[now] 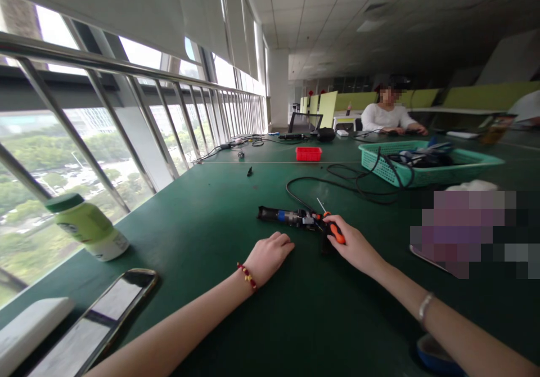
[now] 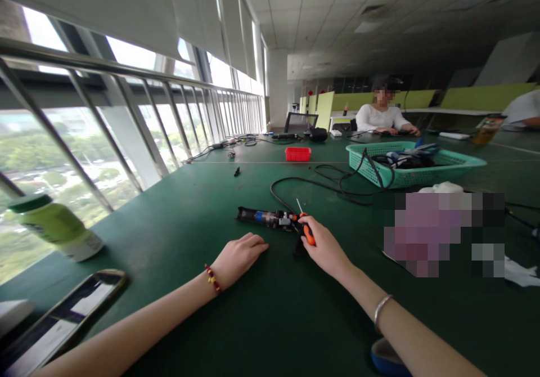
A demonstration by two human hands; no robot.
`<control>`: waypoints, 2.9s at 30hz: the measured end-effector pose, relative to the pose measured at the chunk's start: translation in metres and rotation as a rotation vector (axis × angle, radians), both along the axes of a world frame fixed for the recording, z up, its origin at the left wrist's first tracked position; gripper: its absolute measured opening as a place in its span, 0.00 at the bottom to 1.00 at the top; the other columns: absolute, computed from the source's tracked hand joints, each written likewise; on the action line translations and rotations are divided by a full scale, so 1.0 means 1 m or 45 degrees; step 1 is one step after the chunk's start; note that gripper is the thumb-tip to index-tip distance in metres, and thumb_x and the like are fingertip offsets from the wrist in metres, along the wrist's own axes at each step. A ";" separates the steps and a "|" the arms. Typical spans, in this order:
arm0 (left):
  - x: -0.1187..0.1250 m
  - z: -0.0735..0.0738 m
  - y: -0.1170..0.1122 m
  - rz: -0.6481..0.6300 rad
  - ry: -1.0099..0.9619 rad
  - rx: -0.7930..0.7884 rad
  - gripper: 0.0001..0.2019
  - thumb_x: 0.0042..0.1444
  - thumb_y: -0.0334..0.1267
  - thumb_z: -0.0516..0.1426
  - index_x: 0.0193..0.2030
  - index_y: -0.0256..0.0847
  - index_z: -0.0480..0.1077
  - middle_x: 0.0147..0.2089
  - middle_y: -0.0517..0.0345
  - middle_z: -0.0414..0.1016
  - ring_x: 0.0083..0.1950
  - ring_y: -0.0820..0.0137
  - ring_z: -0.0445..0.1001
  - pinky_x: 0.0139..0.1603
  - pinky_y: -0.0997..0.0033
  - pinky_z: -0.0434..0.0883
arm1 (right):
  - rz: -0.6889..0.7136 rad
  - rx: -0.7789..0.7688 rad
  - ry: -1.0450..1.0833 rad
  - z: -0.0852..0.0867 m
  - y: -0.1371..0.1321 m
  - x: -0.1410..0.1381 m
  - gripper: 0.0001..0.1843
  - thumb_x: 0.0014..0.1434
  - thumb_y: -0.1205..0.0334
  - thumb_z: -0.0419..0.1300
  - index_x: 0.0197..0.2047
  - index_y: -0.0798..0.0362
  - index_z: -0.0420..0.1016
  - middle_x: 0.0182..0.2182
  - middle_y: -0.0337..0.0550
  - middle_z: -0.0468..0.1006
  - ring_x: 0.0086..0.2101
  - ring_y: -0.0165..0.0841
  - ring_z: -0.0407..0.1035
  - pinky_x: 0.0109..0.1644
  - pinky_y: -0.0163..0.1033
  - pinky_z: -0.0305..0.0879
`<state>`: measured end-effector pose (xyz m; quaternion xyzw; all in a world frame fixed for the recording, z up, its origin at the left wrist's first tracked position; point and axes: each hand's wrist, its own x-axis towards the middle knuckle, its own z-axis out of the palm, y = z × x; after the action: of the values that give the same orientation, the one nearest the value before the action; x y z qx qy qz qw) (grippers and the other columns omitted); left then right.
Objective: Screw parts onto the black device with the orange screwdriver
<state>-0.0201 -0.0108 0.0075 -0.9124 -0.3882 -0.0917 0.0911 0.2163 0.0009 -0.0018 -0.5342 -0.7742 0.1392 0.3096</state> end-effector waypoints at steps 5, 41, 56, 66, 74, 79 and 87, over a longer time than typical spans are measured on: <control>-0.007 -0.006 0.003 0.097 -0.490 -0.164 0.12 0.60 0.33 0.49 0.43 0.42 0.74 0.42 0.57 0.76 0.42 0.71 0.73 0.43 0.73 0.71 | 0.073 0.002 -0.026 0.004 -0.007 -0.007 0.17 0.55 0.63 0.51 0.49 0.49 0.61 0.44 0.45 0.73 0.41 0.35 0.70 0.45 0.42 0.67; 0.025 -0.011 0.062 0.005 -0.842 0.009 0.11 0.59 0.34 0.52 0.42 0.41 0.75 0.38 0.56 0.74 0.40 0.71 0.71 0.44 0.72 0.70 | 0.129 0.011 -0.083 0.003 -0.005 -0.004 0.20 0.53 0.66 0.52 0.51 0.48 0.61 0.49 0.44 0.70 0.45 0.37 0.69 0.49 0.44 0.66; 0.021 0.008 0.017 -0.105 0.183 0.302 0.15 0.61 0.29 0.45 0.51 0.37 0.65 0.44 0.51 0.70 0.42 0.67 0.69 0.39 0.68 0.69 | 0.178 0.020 -0.134 0.001 -0.004 0.000 0.21 0.55 0.66 0.52 0.53 0.48 0.61 0.51 0.44 0.70 0.49 0.36 0.68 0.53 0.45 0.64; 0.031 -0.006 0.012 -0.160 0.165 0.184 0.09 0.59 0.27 0.49 0.36 0.36 0.71 0.37 0.54 0.71 0.37 0.69 0.70 0.30 0.71 0.69 | 0.166 0.069 -0.170 0.002 -0.006 0.000 0.22 0.54 0.67 0.52 0.53 0.47 0.62 0.50 0.44 0.71 0.47 0.37 0.69 0.50 0.45 0.66; 0.038 0.005 0.045 0.008 -0.785 0.047 0.08 0.58 0.32 0.53 0.40 0.41 0.74 0.38 0.58 0.74 0.41 0.71 0.71 0.44 0.71 0.69 | 0.182 0.053 -0.182 0.002 -0.005 0.002 0.23 0.54 0.67 0.52 0.54 0.48 0.61 0.52 0.45 0.69 0.48 0.37 0.69 0.51 0.45 0.66; 0.042 -0.007 0.059 -0.033 -0.663 0.149 0.07 0.57 0.36 0.56 0.40 0.46 0.75 0.38 0.59 0.74 0.40 0.70 0.69 0.41 0.67 0.66 | 0.193 0.049 -0.185 0.005 -0.006 0.001 0.22 0.55 0.67 0.51 0.54 0.49 0.62 0.51 0.45 0.70 0.48 0.36 0.68 0.51 0.44 0.66; 0.039 -0.010 0.056 -0.093 -0.371 0.357 0.09 0.59 0.38 0.53 0.40 0.46 0.75 0.42 0.57 0.73 0.42 0.69 0.69 0.44 0.65 0.66 | 0.179 0.082 -0.205 0.004 -0.006 0.000 0.21 0.56 0.66 0.52 0.54 0.48 0.62 0.51 0.45 0.70 0.47 0.37 0.69 0.50 0.44 0.67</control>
<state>0.0192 0.0456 -0.0023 -0.8814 -0.3474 -0.2790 0.1566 0.2164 -0.0054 0.0023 -0.4778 -0.8363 0.0923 0.2528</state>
